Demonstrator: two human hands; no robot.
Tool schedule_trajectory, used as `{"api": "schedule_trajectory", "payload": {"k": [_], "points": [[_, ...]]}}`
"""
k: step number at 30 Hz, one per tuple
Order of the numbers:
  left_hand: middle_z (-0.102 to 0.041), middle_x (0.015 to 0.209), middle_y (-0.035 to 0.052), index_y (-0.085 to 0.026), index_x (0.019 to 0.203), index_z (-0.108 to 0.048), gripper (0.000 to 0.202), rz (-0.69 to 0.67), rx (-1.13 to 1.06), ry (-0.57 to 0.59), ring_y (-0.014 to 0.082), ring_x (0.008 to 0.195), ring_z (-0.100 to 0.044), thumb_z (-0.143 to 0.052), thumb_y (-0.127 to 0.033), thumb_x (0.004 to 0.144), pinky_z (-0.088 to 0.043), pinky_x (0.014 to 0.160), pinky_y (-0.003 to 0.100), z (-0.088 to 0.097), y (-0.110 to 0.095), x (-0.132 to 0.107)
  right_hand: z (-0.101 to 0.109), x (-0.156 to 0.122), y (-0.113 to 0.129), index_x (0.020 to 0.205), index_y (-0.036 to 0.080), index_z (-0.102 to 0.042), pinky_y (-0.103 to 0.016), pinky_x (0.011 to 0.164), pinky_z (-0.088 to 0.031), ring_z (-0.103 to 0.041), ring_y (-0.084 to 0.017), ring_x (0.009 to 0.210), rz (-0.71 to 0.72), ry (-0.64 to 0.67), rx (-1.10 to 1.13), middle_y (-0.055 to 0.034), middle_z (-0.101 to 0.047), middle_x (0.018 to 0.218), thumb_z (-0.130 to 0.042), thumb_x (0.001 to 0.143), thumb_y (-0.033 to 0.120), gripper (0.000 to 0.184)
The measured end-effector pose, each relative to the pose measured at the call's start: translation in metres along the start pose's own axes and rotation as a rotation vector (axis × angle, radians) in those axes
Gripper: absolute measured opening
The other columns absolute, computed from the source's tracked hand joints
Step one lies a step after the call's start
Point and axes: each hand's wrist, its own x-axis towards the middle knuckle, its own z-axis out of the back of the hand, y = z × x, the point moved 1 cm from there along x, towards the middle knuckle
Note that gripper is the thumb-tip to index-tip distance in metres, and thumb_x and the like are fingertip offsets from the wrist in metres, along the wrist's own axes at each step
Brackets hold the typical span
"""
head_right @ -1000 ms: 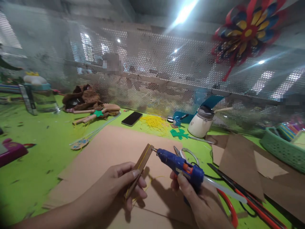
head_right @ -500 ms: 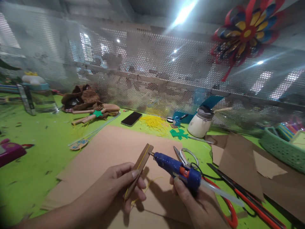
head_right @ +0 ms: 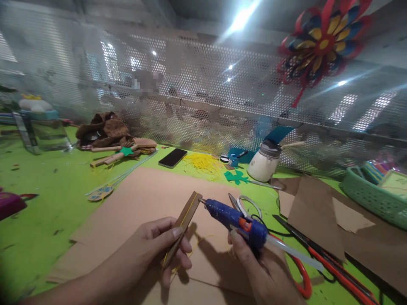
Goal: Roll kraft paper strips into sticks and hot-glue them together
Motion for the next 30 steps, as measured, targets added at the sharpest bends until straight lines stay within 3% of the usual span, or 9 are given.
{"api": "schedule_trajectory", "payload": {"k": [11, 20, 26, 30], "points": [[-0.065, 0.064, 0.0105, -0.012, 0.08, -0.056, 0.034, -0.007, 0.005, -0.003, 0.0128, 0.049, -0.059, -0.05, -0.045, 0.084, -0.035, 0.04, 0.017, 0.0006, 0.0018, -0.0009, 0.0001, 0.001, 0.004, 0.067, 0.019, -0.065, -0.025, 0.056, -0.046, -0.06, -0.02, 0.062, 0.055, -0.022, 0.036, -0.0037, -0.066, 0.062, -0.046, 0.081, 0.058, 0.045], [-0.065, 0.064, 0.0101, -0.013, 0.081, -0.056, 0.034, 0.008, -0.006, 0.018, 0.0143, 0.05, -0.06, -0.051, -0.047, 0.082, -0.036, 0.039, 0.018, 0.0021, 0.002, 0.0013, -0.0007, -0.0024, 0.0001, 0.073, 0.018, -0.07, -0.026, 0.061, -0.05, -0.064, -0.023, 0.069, 0.008, -0.029, 0.036, -0.0065, -0.07, 0.07, -0.05, 0.077, 0.06, 0.046], [-0.065, 0.062, 0.0115, -0.013, 0.079, -0.055, 0.035, 0.028, 0.023, -0.001, 0.0153, 0.046, -0.06, -0.051, -0.048, 0.082, -0.031, 0.036, 0.018, 0.0, 0.0035, -0.001, -0.0003, 0.0058, 0.0004, 0.067, 0.017, -0.063, -0.025, 0.055, -0.046, -0.06, -0.02, 0.062, 0.051, -0.013, 0.058, -0.0054, -0.064, 0.063, -0.044, 0.083, 0.055, 0.046], [-0.065, 0.063, 0.0111, -0.013, 0.079, -0.054, 0.036, 0.038, 0.018, -0.007, 0.0163, 0.048, -0.061, -0.05, -0.049, 0.082, -0.032, 0.036, 0.018, 0.0001, 0.004, -0.0009, -0.0003, 0.005, 0.0018, 0.069, 0.018, -0.064, -0.025, 0.06, -0.048, -0.061, -0.021, 0.063, 0.043, -0.017, 0.063, -0.0047, -0.066, 0.063, -0.047, 0.081, 0.056, 0.043]]}}
